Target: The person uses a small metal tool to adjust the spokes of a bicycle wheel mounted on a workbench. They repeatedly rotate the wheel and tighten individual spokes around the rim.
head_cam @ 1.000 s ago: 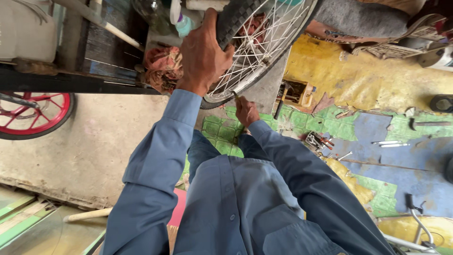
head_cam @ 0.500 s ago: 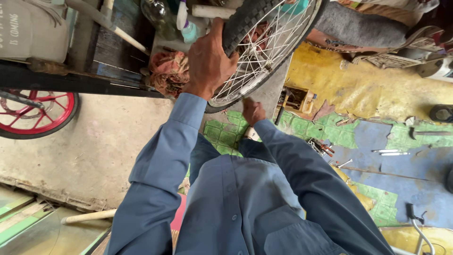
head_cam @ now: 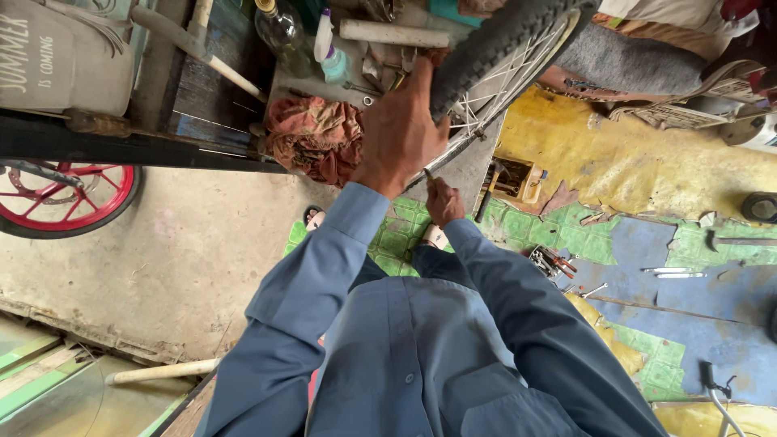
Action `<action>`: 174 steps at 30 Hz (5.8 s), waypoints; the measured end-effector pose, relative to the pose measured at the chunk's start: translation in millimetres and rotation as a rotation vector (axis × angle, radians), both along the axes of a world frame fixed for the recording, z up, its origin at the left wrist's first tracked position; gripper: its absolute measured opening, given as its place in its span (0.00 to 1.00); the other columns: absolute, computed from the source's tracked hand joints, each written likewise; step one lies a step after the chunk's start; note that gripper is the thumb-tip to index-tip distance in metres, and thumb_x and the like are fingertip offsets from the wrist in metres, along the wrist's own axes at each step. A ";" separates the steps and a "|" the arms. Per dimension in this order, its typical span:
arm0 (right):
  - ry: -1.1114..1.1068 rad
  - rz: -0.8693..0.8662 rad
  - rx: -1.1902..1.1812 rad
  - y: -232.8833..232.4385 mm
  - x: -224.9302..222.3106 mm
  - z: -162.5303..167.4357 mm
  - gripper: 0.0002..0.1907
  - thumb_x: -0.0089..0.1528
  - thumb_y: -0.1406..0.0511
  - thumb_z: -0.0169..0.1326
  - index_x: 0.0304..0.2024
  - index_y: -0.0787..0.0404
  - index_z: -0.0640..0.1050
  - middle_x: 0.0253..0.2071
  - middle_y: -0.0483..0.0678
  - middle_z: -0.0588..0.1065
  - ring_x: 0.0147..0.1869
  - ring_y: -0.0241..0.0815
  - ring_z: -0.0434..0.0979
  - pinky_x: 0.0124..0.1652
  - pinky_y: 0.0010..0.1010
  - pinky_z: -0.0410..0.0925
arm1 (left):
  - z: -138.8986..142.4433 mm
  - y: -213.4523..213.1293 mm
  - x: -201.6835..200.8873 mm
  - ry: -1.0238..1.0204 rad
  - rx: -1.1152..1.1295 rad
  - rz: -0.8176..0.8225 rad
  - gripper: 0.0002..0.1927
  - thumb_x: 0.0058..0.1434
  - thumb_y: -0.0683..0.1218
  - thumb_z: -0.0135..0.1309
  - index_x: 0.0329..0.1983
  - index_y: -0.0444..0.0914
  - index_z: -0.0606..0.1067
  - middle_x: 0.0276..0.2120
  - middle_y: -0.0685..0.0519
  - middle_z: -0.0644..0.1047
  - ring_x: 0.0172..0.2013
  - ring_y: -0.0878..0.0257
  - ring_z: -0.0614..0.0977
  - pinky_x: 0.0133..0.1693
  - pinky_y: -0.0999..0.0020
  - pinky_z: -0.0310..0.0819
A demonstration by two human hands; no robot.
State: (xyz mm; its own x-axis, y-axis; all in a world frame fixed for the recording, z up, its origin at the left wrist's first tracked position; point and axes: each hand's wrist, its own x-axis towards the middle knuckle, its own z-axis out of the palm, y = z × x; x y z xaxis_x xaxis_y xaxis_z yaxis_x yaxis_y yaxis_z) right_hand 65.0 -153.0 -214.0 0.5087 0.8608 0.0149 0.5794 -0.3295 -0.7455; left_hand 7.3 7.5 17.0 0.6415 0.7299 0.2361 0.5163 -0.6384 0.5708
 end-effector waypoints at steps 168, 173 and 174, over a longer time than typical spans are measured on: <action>-0.017 0.042 -0.065 -2.0 17.4 -0.5 0.06 0.70 0.65 0.52 0.40 0.61 0.74 0.24 0.64 0.76 0.25 0.68 0.76 0.25 0.56 0.65 | 14.4 10.4 11.0 0.025 -0.028 0.028 0.26 0.58 0.53 0.70 0.49 0.34 0.71 0.29 0.43 0.83 0.27 0.48 0.87 0.27 0.55 0.82; -0.002 0.062 0.025 0.7 16.7 -2.0 0.02 0.68 0.68 0.51 0.42 0.60 0.75 0.25 0.63 0.76 0.26 0.66 0.78 0.26 0.53 0.68 | 17.2 9.2 8.0 0.016 -0.011 0.028 0.27 0.57 0.52 0.70 0.48 0.34 0.70 0.28 0.43 0.83 0.28 0.47 0.87 0.28 0.54 0.81; 0.026 0.098 0.028 2.0 15.3 -1.8 0.03 0.68 0.69 0.51 0.43 0.60 0.75 0.26 0.63 0.76 0.25 0.64 0.78 0.26 0.53 0.68 | 17.3 9.3 8.3 0.020 -0.028 0.028 0.26 0.57 0.52 0.70 0.48 0.34 0.70 0.28 0.43 0.83 0.28 0.47 0.87 0.28 0.54 0.81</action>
State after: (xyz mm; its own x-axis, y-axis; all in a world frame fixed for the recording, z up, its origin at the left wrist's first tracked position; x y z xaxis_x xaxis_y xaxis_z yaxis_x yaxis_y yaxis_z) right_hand 80.3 -150.9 -215.8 0.4226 0.9059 0.0272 0.5881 -0.2513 -0.7688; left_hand 15.6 16.7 34.3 0.6252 0.7537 0.2024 0.5454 -0.6075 0.5774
